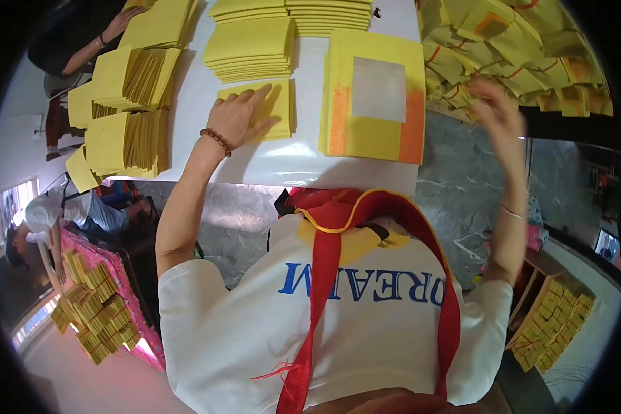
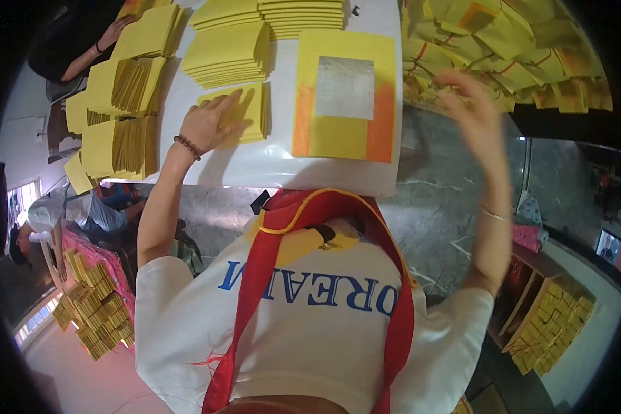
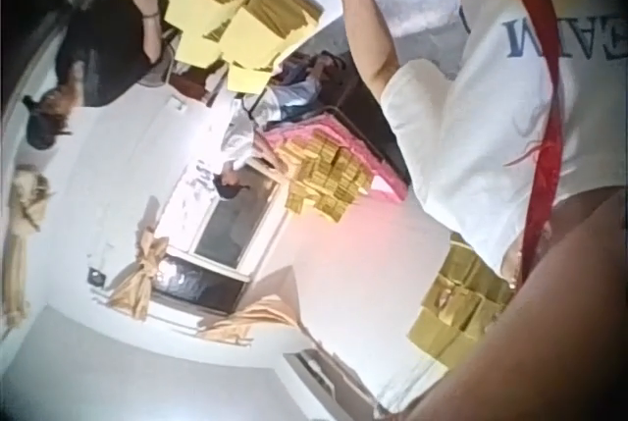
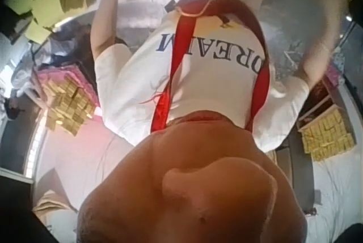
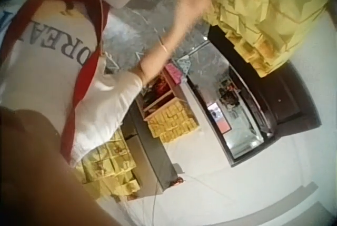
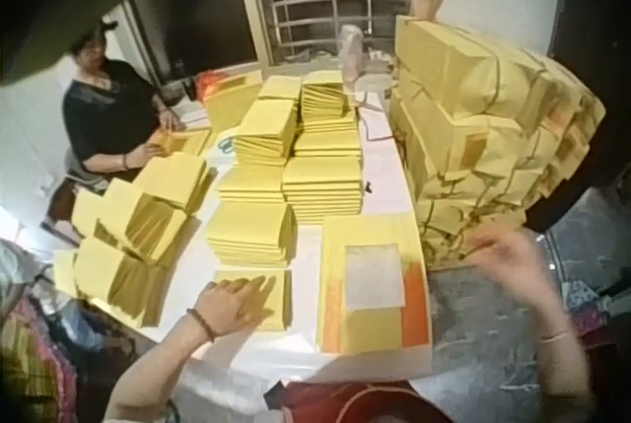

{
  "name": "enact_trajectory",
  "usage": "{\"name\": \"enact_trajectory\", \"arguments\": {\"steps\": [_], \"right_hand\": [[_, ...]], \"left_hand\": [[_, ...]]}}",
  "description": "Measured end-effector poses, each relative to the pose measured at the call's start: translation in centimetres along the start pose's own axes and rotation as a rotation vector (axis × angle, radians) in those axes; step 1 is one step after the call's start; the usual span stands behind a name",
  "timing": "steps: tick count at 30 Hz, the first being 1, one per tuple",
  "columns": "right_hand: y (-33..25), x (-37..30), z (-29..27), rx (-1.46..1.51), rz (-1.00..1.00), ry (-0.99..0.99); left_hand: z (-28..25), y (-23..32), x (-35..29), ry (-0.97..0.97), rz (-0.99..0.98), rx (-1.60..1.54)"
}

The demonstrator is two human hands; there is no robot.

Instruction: Folding individual sheets of yellow ritual paper with a silver foil center and stacking them into piles.

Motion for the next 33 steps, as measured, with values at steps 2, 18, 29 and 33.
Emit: {"name": "enact_trajectory", "arguments": {"steps": [2,18,29,33], "right_hand": [[-2.1,0.1,5.5,-0.02,-0.254,-0.149],[5.1,-2.7,12.7,0.555,-0.068,0.004],[4.3,-2.3,12.7,0.73,-0.018,0.067],[4.2,-2.5,13.0,0.736,0.017,0.085]], "left_hand": [[-0.7,2.4,0.9,0.1,-0.014,-0.123],[-2.0,12.5,3.7,0.227,0.656,-0.455],[-1.7,12.7,4.9,0.122,0.471,-0.808],[-1.6,12.7,5.0,0.078,0.423,-0.884]]}}
Point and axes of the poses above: each hand's wrist, its own x-axis towards the middle knuckle, its own z-axis out of the palm, y = z × x, the point moved 1 cm from there along x, towards the middle knuckle, and after that the axes turned 1 degree about x, right-handed, at the moved point
